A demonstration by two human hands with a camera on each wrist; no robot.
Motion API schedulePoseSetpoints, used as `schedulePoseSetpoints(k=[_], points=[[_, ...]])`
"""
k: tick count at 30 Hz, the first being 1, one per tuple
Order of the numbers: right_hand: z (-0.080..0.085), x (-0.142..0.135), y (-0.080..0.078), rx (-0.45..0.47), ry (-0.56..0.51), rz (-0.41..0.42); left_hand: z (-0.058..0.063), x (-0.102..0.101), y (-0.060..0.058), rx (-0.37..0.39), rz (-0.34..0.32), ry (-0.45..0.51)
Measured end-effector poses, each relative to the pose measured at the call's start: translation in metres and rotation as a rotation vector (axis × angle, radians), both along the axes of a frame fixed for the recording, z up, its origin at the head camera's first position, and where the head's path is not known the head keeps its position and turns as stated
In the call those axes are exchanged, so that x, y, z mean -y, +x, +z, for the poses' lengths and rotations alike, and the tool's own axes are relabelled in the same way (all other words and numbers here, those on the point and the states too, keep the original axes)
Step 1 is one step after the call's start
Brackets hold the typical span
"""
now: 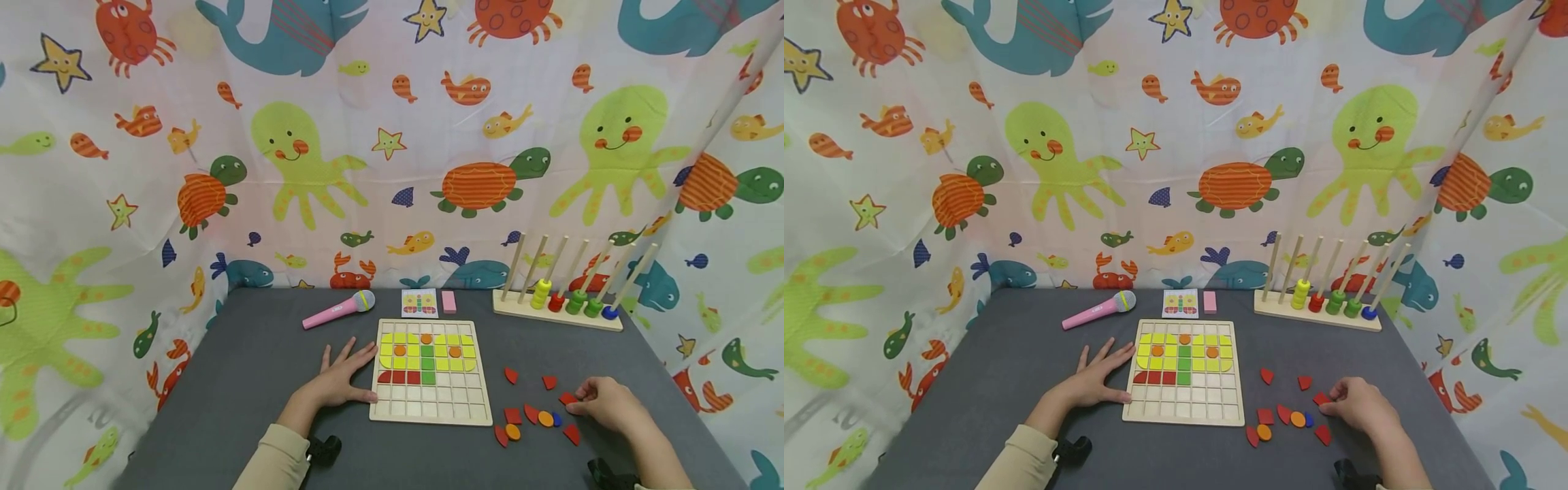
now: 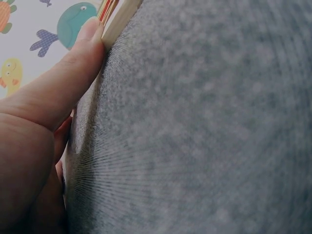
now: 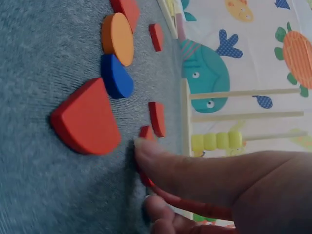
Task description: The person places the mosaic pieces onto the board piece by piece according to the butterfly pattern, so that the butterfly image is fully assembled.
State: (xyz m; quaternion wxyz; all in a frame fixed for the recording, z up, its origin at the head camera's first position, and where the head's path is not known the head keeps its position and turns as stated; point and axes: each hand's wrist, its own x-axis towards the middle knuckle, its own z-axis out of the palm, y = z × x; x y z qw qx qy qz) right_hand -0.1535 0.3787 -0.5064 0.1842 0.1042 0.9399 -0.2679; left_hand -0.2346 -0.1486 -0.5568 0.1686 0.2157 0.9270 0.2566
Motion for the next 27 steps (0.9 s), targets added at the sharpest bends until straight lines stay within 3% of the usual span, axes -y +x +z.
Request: schedulePoseSetpoints(k=[10,18,27], points=[[-0.001,0.021,-0.015,-0.148,-0.112,-0.013,-0.002,0.001,0.000,-0.004,0.005,0.004],[0.006,0.082,-0.030,-0.266,-0.188,0.013,-0.002,0.001,0.000,-0.005,0.012,0.001],[-0.001,0.148,-0.043,-0.281,-0.264,0.031,-0.002,0.001,0.000,-0.011,0.010,-0.008]])
